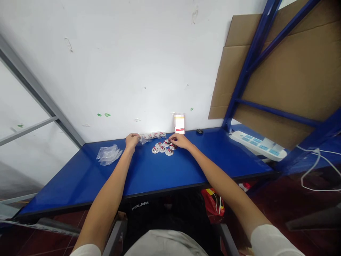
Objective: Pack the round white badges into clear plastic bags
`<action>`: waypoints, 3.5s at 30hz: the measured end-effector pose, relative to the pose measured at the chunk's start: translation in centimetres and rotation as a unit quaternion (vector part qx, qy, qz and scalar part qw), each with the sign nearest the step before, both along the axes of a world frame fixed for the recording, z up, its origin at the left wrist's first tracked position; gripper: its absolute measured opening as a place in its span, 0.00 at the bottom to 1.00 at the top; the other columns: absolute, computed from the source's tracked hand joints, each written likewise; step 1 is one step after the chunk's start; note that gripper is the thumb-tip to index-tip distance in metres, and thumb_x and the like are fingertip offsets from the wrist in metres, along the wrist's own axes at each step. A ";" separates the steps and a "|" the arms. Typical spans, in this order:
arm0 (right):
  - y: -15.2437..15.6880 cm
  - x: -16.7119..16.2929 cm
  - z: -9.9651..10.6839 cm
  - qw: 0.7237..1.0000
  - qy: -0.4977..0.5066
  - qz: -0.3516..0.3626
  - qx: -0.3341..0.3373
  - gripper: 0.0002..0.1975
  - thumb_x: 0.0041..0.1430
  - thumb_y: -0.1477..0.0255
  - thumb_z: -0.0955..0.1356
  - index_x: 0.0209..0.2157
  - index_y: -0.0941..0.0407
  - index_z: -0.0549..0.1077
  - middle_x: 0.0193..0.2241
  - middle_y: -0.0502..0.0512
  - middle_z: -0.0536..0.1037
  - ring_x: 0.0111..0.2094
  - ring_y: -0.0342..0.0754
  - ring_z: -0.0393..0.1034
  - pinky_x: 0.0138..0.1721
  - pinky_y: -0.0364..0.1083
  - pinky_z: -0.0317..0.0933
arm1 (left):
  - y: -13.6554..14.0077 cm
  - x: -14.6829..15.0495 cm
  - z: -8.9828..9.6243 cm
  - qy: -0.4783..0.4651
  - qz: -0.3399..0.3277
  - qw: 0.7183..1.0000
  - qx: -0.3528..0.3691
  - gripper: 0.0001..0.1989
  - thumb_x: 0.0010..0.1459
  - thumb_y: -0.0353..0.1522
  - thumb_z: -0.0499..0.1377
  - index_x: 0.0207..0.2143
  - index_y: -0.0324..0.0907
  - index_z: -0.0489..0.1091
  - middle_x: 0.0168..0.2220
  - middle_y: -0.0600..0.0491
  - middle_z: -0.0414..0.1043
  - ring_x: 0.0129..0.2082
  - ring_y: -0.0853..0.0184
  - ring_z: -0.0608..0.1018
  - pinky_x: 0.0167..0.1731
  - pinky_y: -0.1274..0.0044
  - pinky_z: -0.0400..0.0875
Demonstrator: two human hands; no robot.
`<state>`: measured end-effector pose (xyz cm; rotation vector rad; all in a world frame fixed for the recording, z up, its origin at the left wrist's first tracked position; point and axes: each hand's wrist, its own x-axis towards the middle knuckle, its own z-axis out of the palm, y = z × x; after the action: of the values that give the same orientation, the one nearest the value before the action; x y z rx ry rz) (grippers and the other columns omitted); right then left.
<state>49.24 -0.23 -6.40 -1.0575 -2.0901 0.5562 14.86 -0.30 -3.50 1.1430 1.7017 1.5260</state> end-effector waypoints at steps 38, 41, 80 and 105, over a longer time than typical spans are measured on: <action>-4.0 -1.9 5.7 0.960 0.270 -0.074 -0.011 0.16 0.64 0.58 0.72 0.37 0.54 0.88 0.37 0.56 0.86 0.41 0.56 0.81 0.43 0.49 0.73 | -6.9 10.3 1.9 -0.301 -0.392 0.869 -0.031 0.13 0.61 0.33 0.68 0.47 0.38 0.76 0.50 0.38 0.82 0.53 0.50 0.85 0.60 0.59 0.77; -4.1 -1.5 6.2 0.956 0.277 -0.091 -0.024 0.15 0.63 0.59 0.72 0.38 0.54 0.88 0.37 0.56 0.86 0.42 0.55 0.80 0.44 0.48 0.72 | -7.0 10.4 1.9 -0.289 -0.383 0.877 -0.023 0.14 0.62 0.32 0.67 0.49 0.38 0.77 0.51 0.38 0.82 0.54 0.50 0.85 0.62 0.59 0.75; -3.0 0.2 6.0 0.855 0.470 -0.078 -0.202 0.08 0.61 0.68 0.74 0.39 0.57 0.78 0.31 0.56 0.83 0.29 0.49 0.82 0.33 0.45 0.76 | -5.3 8.8 1.8 -0.291 -0.250 0.922 0.055 0.08 0.62 0.28 0.69 0.35 0.40 0.72 0.37 0.49 0.78 0.43 0.62 0.84 0.59 0.61 0.80; -3.2 -2.6 2.9 0.934 0.308 0.010 -0.181 0.07 0.65 0.74 0.71 0.45 0.57 0.74 0.43 0.60 0.86 0.34 0.47 0.84 0.30 0.41 0.75 | -6.3 3.2 6.2 0.376 -0.002 0.925 0.061 0.11 0.63 0.37 0.62 0.43 0.44 0.80 0.32 0.50 0.77 0.34 0.59 0.77 0.35 0.73 0.63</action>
<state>46.59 -3.47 -3.49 -0.8995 -1.4732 1.1516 18.04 -6.57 2.71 1.9741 2.0778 1.2732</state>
